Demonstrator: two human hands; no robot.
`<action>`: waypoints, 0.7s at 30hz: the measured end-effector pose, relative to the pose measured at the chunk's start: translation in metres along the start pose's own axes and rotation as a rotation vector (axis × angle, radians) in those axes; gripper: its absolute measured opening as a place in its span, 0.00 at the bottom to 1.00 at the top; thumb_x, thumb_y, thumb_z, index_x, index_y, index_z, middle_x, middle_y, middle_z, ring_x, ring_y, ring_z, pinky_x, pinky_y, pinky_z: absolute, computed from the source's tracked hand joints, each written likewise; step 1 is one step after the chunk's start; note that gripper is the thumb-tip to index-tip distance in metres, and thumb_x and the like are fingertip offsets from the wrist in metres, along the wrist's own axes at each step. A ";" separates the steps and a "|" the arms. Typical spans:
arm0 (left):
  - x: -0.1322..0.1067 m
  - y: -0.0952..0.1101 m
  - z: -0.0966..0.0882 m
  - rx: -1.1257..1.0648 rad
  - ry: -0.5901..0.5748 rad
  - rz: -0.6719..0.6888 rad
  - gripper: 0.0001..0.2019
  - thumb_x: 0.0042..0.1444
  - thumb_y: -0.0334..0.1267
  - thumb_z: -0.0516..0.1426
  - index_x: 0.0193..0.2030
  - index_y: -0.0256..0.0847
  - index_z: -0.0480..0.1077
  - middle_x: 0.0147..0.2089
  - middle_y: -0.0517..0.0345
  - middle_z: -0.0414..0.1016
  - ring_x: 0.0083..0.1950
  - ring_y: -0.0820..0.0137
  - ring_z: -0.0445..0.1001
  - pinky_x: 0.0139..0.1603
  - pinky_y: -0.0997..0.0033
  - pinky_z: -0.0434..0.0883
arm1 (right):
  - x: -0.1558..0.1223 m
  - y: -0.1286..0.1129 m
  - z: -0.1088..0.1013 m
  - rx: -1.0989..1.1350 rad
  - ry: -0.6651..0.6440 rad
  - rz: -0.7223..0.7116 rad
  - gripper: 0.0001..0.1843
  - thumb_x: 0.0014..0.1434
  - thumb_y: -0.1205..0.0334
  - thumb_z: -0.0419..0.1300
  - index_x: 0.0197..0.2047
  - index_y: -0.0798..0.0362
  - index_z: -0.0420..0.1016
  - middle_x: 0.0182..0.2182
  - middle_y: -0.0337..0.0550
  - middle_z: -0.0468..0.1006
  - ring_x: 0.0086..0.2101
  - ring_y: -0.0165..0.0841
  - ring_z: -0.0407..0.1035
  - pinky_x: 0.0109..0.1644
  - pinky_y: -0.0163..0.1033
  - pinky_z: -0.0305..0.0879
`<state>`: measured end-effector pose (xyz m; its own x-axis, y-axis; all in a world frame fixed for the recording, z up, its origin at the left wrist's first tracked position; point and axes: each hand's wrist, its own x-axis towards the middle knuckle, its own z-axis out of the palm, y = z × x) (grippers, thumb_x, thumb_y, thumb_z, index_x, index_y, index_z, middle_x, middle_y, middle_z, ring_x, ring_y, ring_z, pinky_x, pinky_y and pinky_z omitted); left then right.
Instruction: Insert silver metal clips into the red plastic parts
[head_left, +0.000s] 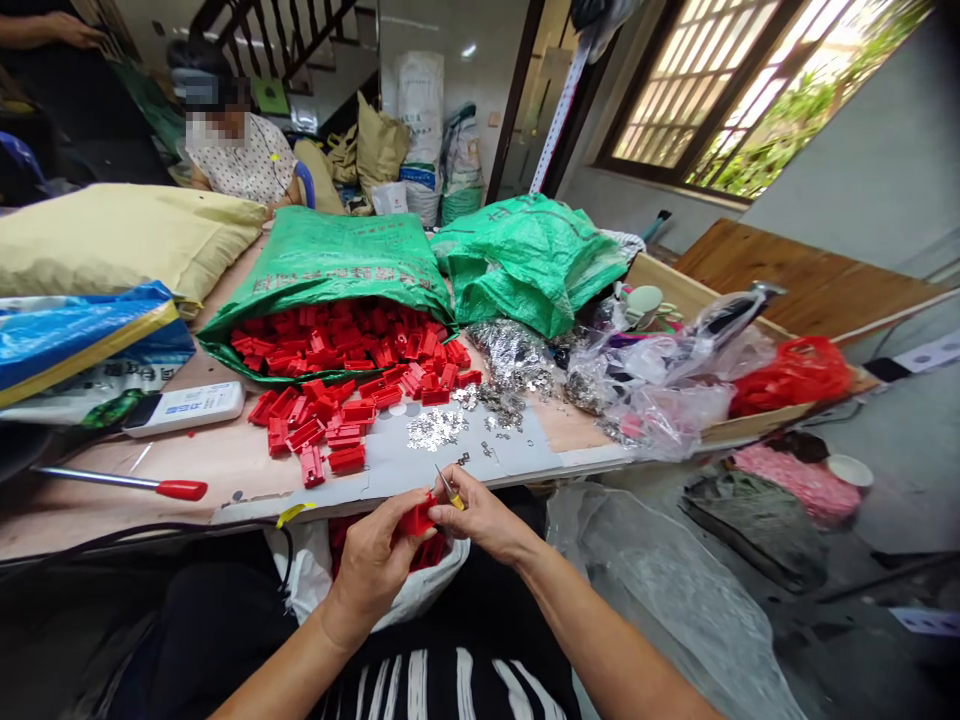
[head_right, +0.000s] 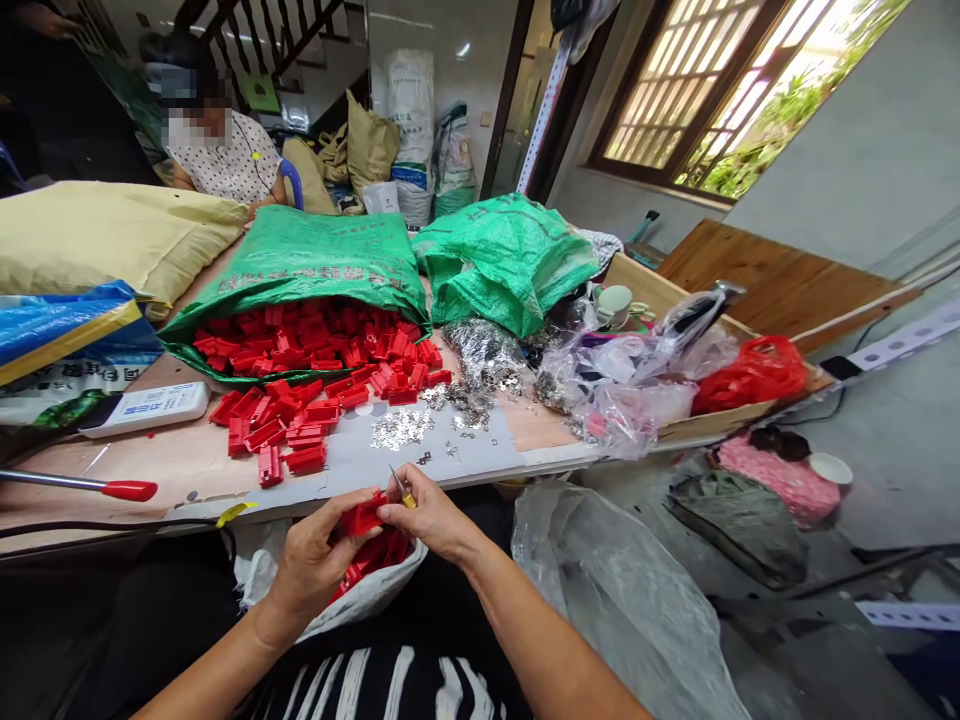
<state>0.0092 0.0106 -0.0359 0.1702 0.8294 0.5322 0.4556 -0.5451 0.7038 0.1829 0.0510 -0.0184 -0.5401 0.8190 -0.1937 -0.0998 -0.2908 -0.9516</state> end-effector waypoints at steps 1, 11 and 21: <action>-0.001 -0.001 0.001 -0.022 -0.009 -0.024 0.17 0.57 0.31 0.59 0.53 0.45 0.68 0.48 0.56 0.80 0.47 0.68 0.79 0.49 0.71 0.75 | -0.002 0.000 0.000 0.017 -0.003 0.006 0.24 0.48 0.49 0.68 0.36 0.52 0.59 0.24 0.29 0.62 0.21 0.21 0.51 0.22 0.30 0.44; -0.002 -0.004 -0.001 -0.225 -0.050 -0.105 0.17 0.55 0.30 0.60 0.51 0.49 0.70 0.49 0.61 0.80 0.49 0.66 0.78 0.62 0.60 0.66 | -0.010 -0.002 0.001 0.125 -0.007 0.074 0.25 0.48 0.52 0.70 0.38 0.52 0.59 0.24 0.28 0.60 0.20 0.19 0.49 0.21 0.28 0.42; -0.005 -0.016 -0.006 -0.814 0.024 -0.598 0.14 0.47 0.35 0.66 0.41 0.43 0.72 0.45 0.56 0.80 0.49 0.64 0.77 0.52 0.66 0.72 | -0.002 -0.002 0.006 0.095 -0.075 0.158 0.26 0.44 0.52 0.71 0.39 0.51 0.60 0.25 0.29 0.65 0.19 0.20 0.53 0.21 0.28 0.46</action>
<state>-0.0037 0.0143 -0.0471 0.0869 0.9962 -0.0105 -0.2758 0.0342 0.9606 0.1794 0.0475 -0.0144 -0.6154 0.7214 -0.3176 -0.0851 -0.4614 -0.8831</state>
